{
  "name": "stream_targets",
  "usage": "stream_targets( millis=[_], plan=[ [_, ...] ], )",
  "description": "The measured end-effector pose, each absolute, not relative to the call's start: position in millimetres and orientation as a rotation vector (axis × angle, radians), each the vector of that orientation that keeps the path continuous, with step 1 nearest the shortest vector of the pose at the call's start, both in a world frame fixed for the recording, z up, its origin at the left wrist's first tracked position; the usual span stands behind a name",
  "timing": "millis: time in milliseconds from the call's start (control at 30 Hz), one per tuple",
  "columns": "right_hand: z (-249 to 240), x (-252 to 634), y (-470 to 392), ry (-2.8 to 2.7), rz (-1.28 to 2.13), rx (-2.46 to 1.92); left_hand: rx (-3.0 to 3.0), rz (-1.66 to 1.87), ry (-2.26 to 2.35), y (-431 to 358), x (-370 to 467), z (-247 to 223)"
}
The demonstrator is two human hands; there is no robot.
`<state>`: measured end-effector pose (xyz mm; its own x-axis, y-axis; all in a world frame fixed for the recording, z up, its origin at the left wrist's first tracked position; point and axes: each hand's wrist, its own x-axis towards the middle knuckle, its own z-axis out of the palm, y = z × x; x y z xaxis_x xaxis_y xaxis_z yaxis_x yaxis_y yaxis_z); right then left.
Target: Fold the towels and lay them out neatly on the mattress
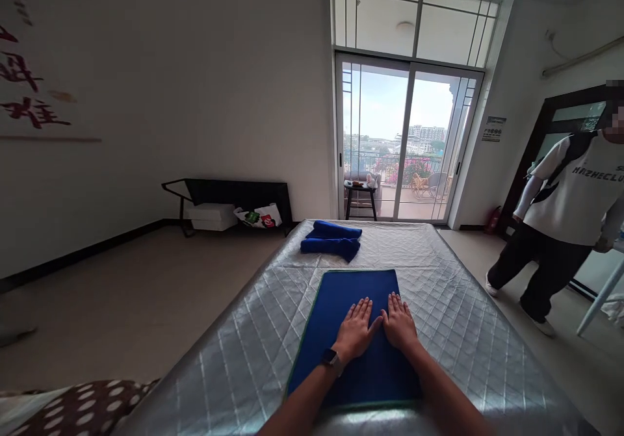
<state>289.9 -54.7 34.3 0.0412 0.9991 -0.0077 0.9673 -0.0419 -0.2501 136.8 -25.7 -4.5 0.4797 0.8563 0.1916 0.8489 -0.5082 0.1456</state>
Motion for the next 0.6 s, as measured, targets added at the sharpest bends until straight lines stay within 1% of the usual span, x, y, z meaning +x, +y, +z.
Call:
stream_targets(
  millis=[167,267,433,600],
  plan=[
    [34,289,-54,-2.004,0.303,-2.12,2.567,0.314,1.771,-22,65,-13],
    [33,289,-52,-2.008,0.312,-2.129,2.529,0.284,1.846,-23,38,-19],
    [36,290,-54,-2.002,0.318,-2.142,2.524,0.297,1.881,-27,33,-19],
    [35,290,-78,-2.034,0.321,-2.129,2.519,0.324,1.89,-28,38,-17]
  ],
)
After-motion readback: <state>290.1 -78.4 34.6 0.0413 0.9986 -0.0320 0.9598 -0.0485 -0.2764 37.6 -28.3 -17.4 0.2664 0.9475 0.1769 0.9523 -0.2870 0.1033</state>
